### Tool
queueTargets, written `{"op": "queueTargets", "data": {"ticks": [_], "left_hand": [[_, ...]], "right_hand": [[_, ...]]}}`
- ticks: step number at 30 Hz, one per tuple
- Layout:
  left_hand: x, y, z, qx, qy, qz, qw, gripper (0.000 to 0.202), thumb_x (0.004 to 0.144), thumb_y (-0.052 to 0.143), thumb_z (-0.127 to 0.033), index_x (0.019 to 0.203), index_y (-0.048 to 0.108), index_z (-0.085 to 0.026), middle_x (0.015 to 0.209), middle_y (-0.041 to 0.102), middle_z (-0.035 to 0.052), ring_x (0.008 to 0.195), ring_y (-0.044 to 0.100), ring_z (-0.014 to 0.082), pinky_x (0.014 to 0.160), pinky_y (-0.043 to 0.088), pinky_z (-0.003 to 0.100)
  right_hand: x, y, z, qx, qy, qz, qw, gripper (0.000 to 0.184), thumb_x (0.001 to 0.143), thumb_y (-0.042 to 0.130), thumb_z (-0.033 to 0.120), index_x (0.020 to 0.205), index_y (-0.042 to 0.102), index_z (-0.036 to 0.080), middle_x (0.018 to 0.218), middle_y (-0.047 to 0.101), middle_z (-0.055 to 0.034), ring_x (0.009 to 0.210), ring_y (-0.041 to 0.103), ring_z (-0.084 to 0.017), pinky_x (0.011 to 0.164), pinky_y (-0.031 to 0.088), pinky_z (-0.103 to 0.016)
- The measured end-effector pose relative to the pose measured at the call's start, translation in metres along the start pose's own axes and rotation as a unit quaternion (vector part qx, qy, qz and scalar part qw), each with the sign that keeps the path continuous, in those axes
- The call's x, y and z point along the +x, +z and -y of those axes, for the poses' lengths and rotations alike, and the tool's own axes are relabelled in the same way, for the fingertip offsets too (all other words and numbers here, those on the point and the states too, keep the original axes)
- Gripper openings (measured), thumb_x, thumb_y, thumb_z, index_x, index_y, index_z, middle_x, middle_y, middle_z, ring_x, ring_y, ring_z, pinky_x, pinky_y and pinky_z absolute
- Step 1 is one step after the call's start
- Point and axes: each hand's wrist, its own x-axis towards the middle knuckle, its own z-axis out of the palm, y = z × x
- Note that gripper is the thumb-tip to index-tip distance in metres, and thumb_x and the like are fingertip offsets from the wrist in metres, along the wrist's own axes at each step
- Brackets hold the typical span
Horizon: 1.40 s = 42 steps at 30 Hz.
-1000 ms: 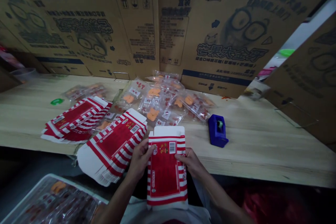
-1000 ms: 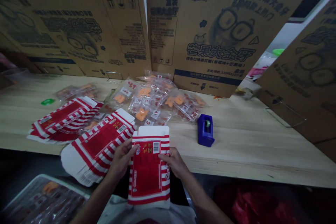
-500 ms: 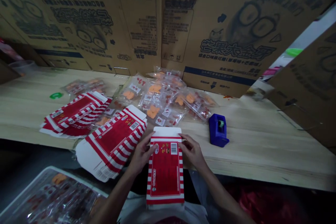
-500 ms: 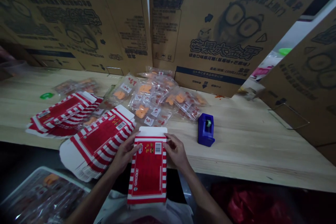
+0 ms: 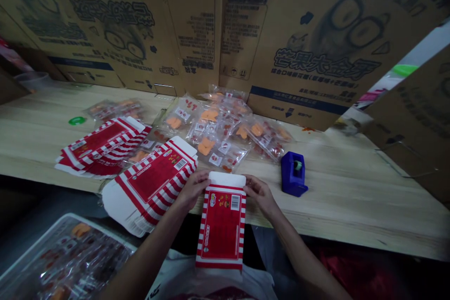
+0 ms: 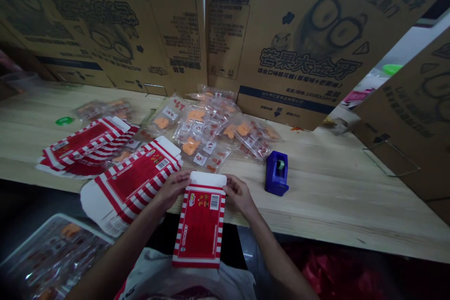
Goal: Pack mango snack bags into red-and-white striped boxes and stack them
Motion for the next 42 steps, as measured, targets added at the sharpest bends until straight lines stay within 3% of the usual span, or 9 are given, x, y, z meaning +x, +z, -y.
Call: {"op": "queueTargets", "data": {"ticks": [2,5,12,16,21,29,36,39,42], "left_hand": [[0.001,-0.003,0.002,0.077,0.044,0.016,0.996,0.033,0.071,0.068,-0.037,0.094,0.067,-0.012,0.082,0.070,0.0074,0.074,0.064,0.0186,0.069,0.050,0.030],[0.000,-0.007,0.008,0.173,0.103,-0.007,0.980,0.023,0.077,0.062,-0.035,0.082,0.070,-0.014,0.078,0.070,0.0054,0.074,0.062,0.0179,0.071,0.049,0.029],[-0.008,-0.012,0.007,0.279,0.117,0.011,0.953,0.023,0.079,0.061,-0.036,0.075,0.070,-0.015,0.074,0.070,0.0049,0.069,0.062,0.0167,0.062,0.048,0.025],[-0.011,-0.009,0.003,0.302,0.129,0.018,0.944,0.019,0.077,0.062,-0.031,0.077,0.071,-0.015,0.073,0.069,0.0040,0.067,0.060,0.0160,0.061,0.046,0.024],[-0.012,-0.004,-0.006,0.369,0.159,0.013,0.916,0.017,0.079,0.056,-0.026,0.077,0.070,-0.016,0.066,0.066,0.0020,0.059,0.055,0.0139,0.057,0.040,0.023],[-0.009,0.005,-0.016,0.374,0.173,0.033,0.911,0.016,0.077,0.055,-0.021,0.063,0.060,-0.015,0.056,0.053,-0.0024,0.055,0.047,0.0111,0.052,0.033,0.021],[-0.017,-0.005,0.004,0.370,0.171,0.050,0.912,0.018,0.083,0.059,-0.031,0.078,0.066,-0.015,0.070,0.065,0.0017,0.064,0.057,0.0138,0.058,0.041,0.023],[-0.020,-0.008,0.011,0.391,0.197,0.040,0.898,0.012,0.083,0.061,-0.027,0.084,0.067,-0.016,0.078,0.068,0.0029,0.072,0.061,0.0149,0.066,0.044,0.024],[-0.021,-0.008,0.014,0.370,0.204,0.035,0.906,0.011,0.083,0.059,-0.024,0.080,0.066,-0.016,0.078,0.066,0.0032,0.072,0.060,0.0147,0.067,0.044,0.024]], "right_hand": [[0.000,-0.003,-0.002,-0.024,0.000,0.011,1.000,0.027,0.073,0.071,0.040,0.090,0.063,0.020,0.078,0.063,0.0009,0.069,0.057,-0.014,0.064,0.045,-0.025],[-0.001,-0.004,-0.005,-0.072,-0.031,0.007,0.997,0.022,0.078,0.067,0.040,0.079,0.063,0.019,0.071,0.062,0.0010,0.066,0.056,-0.014,0.063,0.044,-0.025],[-0.008,-0.001,0.002,-0.125,-0.068,0.049,0.989,0.026,0.085,0.060,0.043,0.088,0.071,0.019,0.096,0.070,-0.0077,0.089,0.063,-0.021,0.076,0.050,-0.031],[-0.010,0.001,0.003,-0.137,-0.057,0.041,0.988,0.022,0.080,0.065,0.040,0.078,0.069,0.019,0.086,0.070,-0.0059,0.080,0.065,-0.020,0.071,0.051,-0.031],[-0.007,0.002,0.006,-0.169,-0.042,0.007,0.985,0.017,0.074,0.070,0.031,0.085,0.066,0.019,0.078,0.069,-0.0025,0.071,0.065,-0.018,0.066,0.050,-0.029],[-0.005,0.005,0.019,-0.156,-0.028,-0.005,0.987,0.008,0.072,0.067,0.024,0.070,0.063,0.018,0.063,0.062,0.0008,0.058,0.057,-0.014,0.054,0.043,-0.024],[-0.016,0.005,0.007,-0.092,-0.043,-0.019,0.995,0.016,0.074,0.069,0.033,0.073,0.067,0.017,0.076,0.068,-0.0037,0.070,0.062,-0.017,0.065,0.048,-0.028],[-0.020,0.010,-0.003,-0.071,-0.063,-0.033,0.995,0.017,0.072,0.073,0.034,0.072,0.067,0.018,0.082,0.069,-0.0051,0.075,0.064,-0.019,0.067,0.050,-0.029],[-0.025,0.016,-0.011,-0.068,-0.084,-0.054,0.993,0.017,0.076,0.070,0.034,0.069,0.066,0.019,0.085,0.070,-0.0057,0.080,0.065,-0.019,0.072,0.052,-0.030]]}}
